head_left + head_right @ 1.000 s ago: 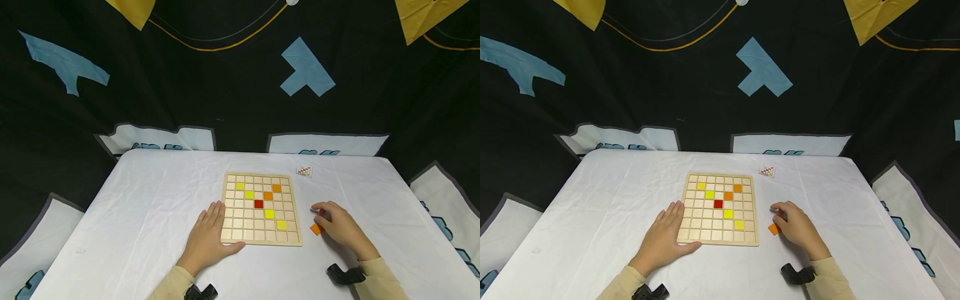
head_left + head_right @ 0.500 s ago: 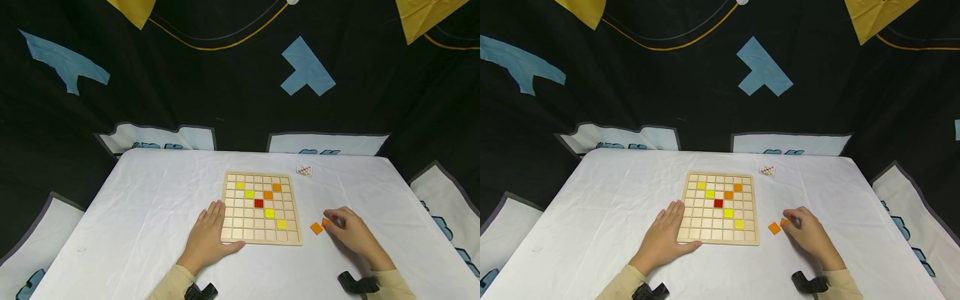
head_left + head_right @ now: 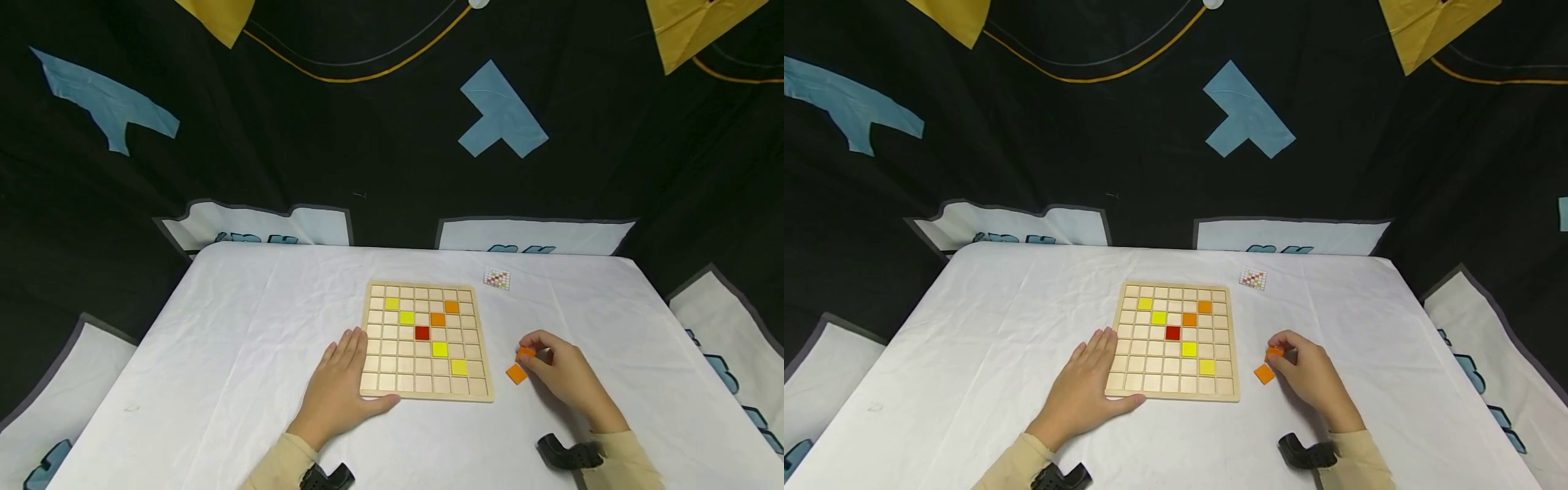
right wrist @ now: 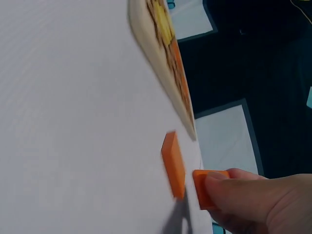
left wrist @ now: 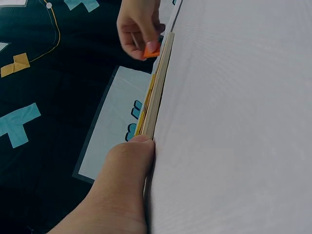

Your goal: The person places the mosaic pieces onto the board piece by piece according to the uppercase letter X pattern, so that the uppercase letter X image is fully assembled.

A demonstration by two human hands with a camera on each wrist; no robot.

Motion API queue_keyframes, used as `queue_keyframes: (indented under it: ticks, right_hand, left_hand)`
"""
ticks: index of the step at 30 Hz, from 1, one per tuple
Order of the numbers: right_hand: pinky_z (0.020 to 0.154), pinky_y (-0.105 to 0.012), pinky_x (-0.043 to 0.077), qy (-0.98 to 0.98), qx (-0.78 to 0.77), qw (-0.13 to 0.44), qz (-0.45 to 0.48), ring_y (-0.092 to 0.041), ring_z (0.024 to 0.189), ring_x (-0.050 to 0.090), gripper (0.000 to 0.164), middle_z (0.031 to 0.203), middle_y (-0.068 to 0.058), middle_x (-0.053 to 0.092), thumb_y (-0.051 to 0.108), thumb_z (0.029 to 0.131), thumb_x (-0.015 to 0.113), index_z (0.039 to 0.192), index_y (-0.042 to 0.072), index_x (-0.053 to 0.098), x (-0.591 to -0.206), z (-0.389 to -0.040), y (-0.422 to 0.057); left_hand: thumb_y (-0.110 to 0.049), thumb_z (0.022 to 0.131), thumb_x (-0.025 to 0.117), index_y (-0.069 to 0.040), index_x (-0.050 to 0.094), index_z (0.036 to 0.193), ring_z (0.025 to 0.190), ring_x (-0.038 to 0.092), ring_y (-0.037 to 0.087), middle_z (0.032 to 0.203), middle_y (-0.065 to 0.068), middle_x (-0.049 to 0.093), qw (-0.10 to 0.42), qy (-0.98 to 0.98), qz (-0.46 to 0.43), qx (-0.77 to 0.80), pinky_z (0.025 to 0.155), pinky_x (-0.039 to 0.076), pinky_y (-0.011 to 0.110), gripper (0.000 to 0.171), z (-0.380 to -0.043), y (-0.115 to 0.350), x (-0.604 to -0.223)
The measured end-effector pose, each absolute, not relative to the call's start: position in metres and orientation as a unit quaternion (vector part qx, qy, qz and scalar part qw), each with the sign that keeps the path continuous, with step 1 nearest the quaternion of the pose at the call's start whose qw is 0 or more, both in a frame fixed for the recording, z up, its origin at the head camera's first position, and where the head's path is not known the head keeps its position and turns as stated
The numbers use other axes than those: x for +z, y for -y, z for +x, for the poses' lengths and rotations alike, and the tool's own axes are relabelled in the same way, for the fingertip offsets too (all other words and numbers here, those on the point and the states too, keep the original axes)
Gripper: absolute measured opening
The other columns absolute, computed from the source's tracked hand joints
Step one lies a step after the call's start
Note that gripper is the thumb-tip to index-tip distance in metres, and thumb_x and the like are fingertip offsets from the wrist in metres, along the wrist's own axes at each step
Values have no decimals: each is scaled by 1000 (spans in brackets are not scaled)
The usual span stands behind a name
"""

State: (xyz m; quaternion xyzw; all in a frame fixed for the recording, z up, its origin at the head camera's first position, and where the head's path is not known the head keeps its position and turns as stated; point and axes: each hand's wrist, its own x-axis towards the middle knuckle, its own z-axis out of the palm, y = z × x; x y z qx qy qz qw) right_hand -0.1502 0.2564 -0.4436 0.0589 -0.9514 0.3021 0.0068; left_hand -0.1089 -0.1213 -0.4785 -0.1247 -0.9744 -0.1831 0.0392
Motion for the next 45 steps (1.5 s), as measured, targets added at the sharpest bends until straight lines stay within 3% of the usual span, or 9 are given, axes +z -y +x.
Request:
queue_keyframes:
  ticks: [4, 12, 23, 39, 45]
  right_hand:
    - [55, -22, 40, 944, 325, 15, 57, -12, 64, 47, 17, 90, 1, 66, 17, 91, 72, 107, 16, 67, -441, -157, -241]
    - [43, -25, 44, 921, 385, -21, 61, -14, 55, 47, 16, 90, -1, 66, 18, 93, 71, 108, 15, 67, -441, -167, -198]
    - [70, -22, 50, 898, 421, -16, 125, -10, 74, 59, 12, 86, 8, 68, 18, 89, 75, 99, 19, 69, -448, -169, -139]
    - [68, -21, 42, 919, 355, 26, 170, -7, 76, 51, 10, 80, 15, 65, 25, 85, 79, 91, 24, 70, -454, -167, -88]
    - [73, -25, 45, 924, 328, 35, 192, -9, 84, 53, 10, 89, 12, 67, 25, 87, 77, 95, 23, 73, -455, -166, -84]
  left_hand:
    - [-82, 74, 60, 1, 24, 156, 154, 20, 28, 164, 14, 23, 42, 974, -125, -186, 125, 20, 49, 122, -109, 121, -478]
    - [-82, 75, 59, 1, 23, 156, 154, 20, 29, 164, 14, 23, 43, 974, -128, -180, 125, 20, 49, 121, -109, 121, -480]
    - [-83, 75, 57, 1, 22, 156, 154, 20, 28, 164, 13, 23, 41, 976, -126, -172, 125, 20, 48, 122, -109, 121, -479]
    - [-83, 76, 56, 0, 24, 156, 154, 20, 28, 164, 13, 23, 37, 976, -130, -173, 124, 21, 49, 119, -108, 122, -477]
    - [-83, 76, 55, 0, 24, 156, 154, 20, 27, 164, 14, 23, 38, 976, -131, -171, 124, 22, 48, 120, -108, 123, -478]
